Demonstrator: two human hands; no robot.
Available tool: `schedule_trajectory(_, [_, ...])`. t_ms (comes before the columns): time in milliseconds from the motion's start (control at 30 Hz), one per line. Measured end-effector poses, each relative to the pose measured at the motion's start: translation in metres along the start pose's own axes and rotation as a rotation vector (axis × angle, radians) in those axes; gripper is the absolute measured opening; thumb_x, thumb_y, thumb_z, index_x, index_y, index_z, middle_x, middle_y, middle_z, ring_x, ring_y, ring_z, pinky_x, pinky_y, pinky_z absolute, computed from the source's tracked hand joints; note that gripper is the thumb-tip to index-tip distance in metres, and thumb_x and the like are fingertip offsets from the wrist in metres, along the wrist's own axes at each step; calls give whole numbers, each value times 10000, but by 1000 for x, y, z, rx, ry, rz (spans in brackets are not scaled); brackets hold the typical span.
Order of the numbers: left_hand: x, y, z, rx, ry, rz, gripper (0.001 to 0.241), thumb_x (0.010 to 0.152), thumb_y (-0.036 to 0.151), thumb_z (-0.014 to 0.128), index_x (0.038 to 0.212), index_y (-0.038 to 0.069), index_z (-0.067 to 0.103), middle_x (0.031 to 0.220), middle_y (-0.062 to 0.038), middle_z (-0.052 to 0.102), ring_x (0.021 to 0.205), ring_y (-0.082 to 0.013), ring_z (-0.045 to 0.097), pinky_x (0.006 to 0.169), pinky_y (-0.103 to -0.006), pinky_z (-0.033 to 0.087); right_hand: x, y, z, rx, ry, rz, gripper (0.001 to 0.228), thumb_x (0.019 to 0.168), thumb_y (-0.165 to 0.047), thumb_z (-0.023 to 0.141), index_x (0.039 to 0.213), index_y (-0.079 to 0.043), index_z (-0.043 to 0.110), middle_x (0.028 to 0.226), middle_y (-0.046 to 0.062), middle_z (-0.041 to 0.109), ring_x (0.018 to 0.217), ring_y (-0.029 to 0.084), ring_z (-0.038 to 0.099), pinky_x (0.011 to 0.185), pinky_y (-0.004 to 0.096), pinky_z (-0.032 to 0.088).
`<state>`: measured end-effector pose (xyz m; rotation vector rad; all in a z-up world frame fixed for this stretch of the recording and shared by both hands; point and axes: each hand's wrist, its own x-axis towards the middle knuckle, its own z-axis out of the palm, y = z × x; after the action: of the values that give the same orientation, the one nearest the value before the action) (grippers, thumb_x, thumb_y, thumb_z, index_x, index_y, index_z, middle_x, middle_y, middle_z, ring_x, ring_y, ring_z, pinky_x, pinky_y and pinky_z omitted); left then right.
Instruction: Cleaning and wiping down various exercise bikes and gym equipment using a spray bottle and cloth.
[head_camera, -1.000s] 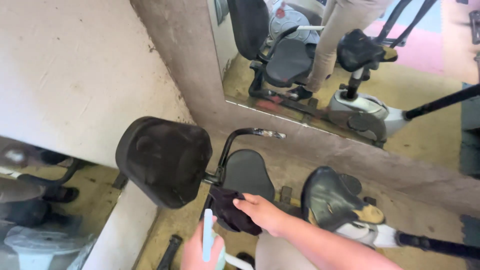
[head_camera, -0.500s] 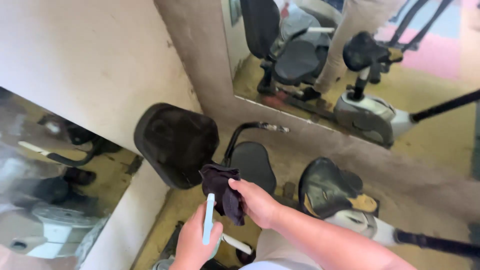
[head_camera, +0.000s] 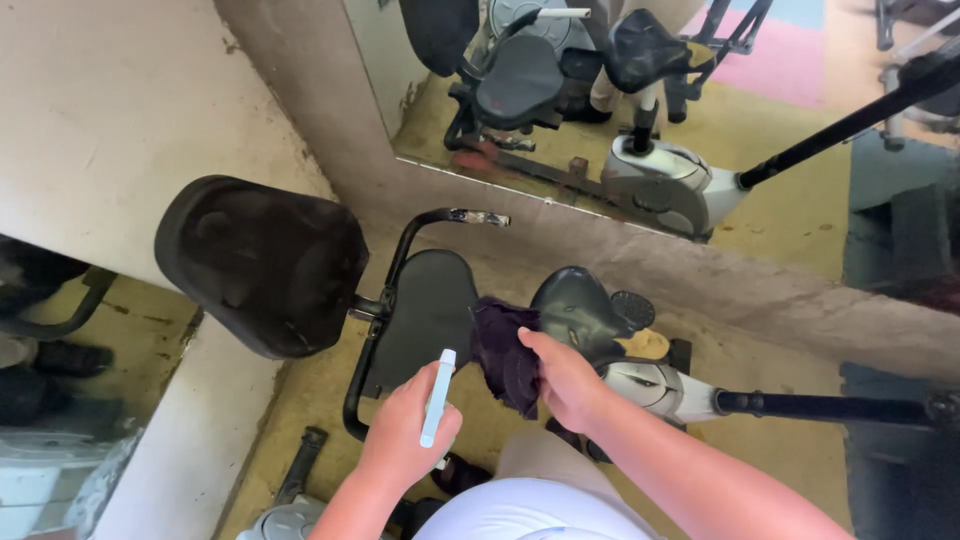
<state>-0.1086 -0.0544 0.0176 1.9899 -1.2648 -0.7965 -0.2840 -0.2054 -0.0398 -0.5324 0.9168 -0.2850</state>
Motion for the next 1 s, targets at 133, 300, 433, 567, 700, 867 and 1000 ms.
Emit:
schedule_trajectory(133, [16, 4, 31, 54, -6, 67, 546, 760, 177, 659, 1284, 50, 574, 1014, -201, 711, 972, -427, 661, 800, -495, 529, -2, -2, -27, 5, -12, -11, 401, 1004, -331, 511, 1253, -49, 649, 1100, 98, 750, 960, 232, 711, 854, 397, 543])
schedule_trajectory(300, [44, 47, 75, 83, -182, -131, 592, 774, 258, 687, 1336, 129, 551, 1039, -193, 722, 1017, -425, 676, 835, -502, 538, 1, -14, -114, -307, 178, -338, 372, 1072, -283, 551, 1319, -16, 628, 1126, 87, 715, 980, 153, 604, 868, 328, 476])
schedule_trajectory(433, [48, 56, 118, -27, -165, -223, 594, 778, 234, 666, 1358, 156, 563, 1053, -206, 710, 1024, -426, 673, 854, -496, 546, -17, -40, -160, -673, 336, -485, 402, 1058, -280, 538, 1401, -76, 585, 1190, 125, 697, 1043, 198, 608, 901, 337, 468])
schedule_trajectory(567, [39, 45, 148, -41, -114, -107, 586, 787, 214, 673, 1348, 100, 551, 1113, -208, 700, 1051, -421, 657, 873, -499, 527, 28, -26, -202, -1598, 225, -805, 557, 956, -258, 601, 1493, -167, 480, 1534, 131, 465, 1399, 341, 431, 1131, 454, 363])
schedule_trajectory(700, [28, 39, 161, 19, -83, -163, 609, 785, 212, 678, 1360, 83, 525, 1098, -207, 698, 1048, -421, 650, 877, -498, 522, 81, 9, -204, -2172, 27, -586, 673, 949, -363, 601, 1555, -204, 355, 1656, 100, 228, 1498, 459, 197, 1171, 631, 202])
schedule_trajectory(867, [9, 21, 187, -24, 26, -203, 570, 768, 186, 676, 1315, 75, 558, 1081, -211, 711, 1039, -427, 662, 864, -493, 536, 109, -6, -156, -2091, -68, -724, 663, 971, -412, 578, 1562, -230, 339, 1665, 77, 190, 1504, 495, 112, 1175, 648, 156])
schedule_trajectory(1000, [3, 25, 204, -19, -18, -268, 580, 776, 195, 685, 1330, 89, 548, 1078, -214, 711, 1031, -431, 660, 872, -496, 538, 121, -26, -145, -2136, -152, -636, 619, 976, -456, 553, 1545, -319, 351, 1672, 27, 196, 1524, 438, 108, 1194, 623, 157])
